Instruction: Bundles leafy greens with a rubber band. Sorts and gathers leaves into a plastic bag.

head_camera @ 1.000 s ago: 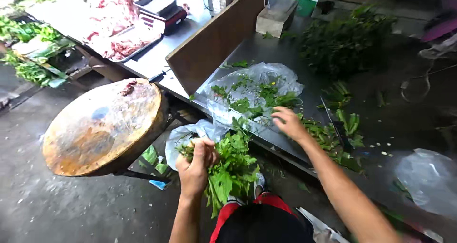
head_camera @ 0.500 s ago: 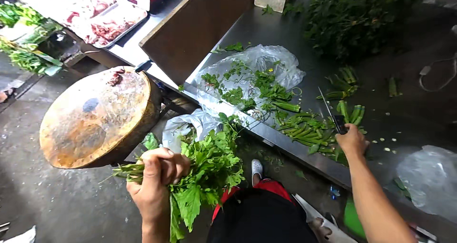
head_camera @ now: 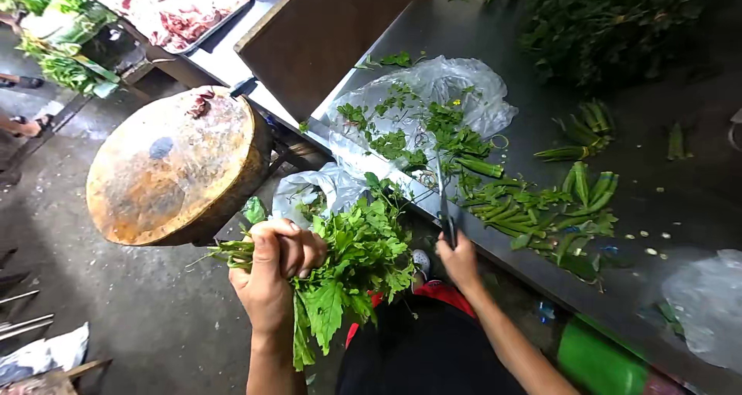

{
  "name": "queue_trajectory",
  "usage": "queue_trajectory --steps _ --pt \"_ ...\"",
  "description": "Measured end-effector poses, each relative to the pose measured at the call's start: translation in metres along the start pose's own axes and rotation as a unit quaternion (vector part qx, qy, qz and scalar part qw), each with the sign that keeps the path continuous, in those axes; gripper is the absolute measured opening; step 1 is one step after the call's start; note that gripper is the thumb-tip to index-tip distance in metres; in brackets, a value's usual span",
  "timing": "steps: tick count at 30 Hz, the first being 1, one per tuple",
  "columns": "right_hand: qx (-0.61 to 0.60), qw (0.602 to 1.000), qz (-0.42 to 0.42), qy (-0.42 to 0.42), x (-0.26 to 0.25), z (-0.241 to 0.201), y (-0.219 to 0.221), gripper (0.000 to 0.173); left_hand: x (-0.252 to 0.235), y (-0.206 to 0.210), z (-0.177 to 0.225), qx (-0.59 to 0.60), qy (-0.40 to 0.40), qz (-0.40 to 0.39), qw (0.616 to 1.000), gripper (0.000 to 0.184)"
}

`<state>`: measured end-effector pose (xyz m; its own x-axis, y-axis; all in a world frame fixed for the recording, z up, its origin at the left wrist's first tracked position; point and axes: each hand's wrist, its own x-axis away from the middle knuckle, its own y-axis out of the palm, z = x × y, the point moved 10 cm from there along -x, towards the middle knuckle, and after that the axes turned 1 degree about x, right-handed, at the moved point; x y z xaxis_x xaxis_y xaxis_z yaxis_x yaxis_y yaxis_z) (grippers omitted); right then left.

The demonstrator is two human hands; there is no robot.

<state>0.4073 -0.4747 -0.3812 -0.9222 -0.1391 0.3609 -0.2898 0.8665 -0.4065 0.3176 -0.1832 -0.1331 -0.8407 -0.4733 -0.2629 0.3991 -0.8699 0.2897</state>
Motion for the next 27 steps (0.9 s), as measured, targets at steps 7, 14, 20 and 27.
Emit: queue_trajectory --steps 7,14,20,27 --pt "0.005 0.997 -0.063 -0.042 0.01 0.015 0.064 0.036 -0.003 0.001 0.006 0.002 0.016 0.039 0.999 0.041" --pt "-0.037 0.999 -0.01 0.023 0.003 0.017 0.036 0.034 -0.019 -0.022 0.025 -0.035 0.041 -0.002 0.999 0.042" --pt "0.039 0.991 0.126 -0.009 -0.061 0.001 -0.105 0.062 -0.018 -0.063 0.058 -0.078 0.042 -0.057 0.994 0.034" --pt "0.227 0.914 0.304 0.143 -0.105 0.095 -0.267 0.057 0.032 -0.081 0.062 -0.161 -0.003 -0.022 0.987 0.015"
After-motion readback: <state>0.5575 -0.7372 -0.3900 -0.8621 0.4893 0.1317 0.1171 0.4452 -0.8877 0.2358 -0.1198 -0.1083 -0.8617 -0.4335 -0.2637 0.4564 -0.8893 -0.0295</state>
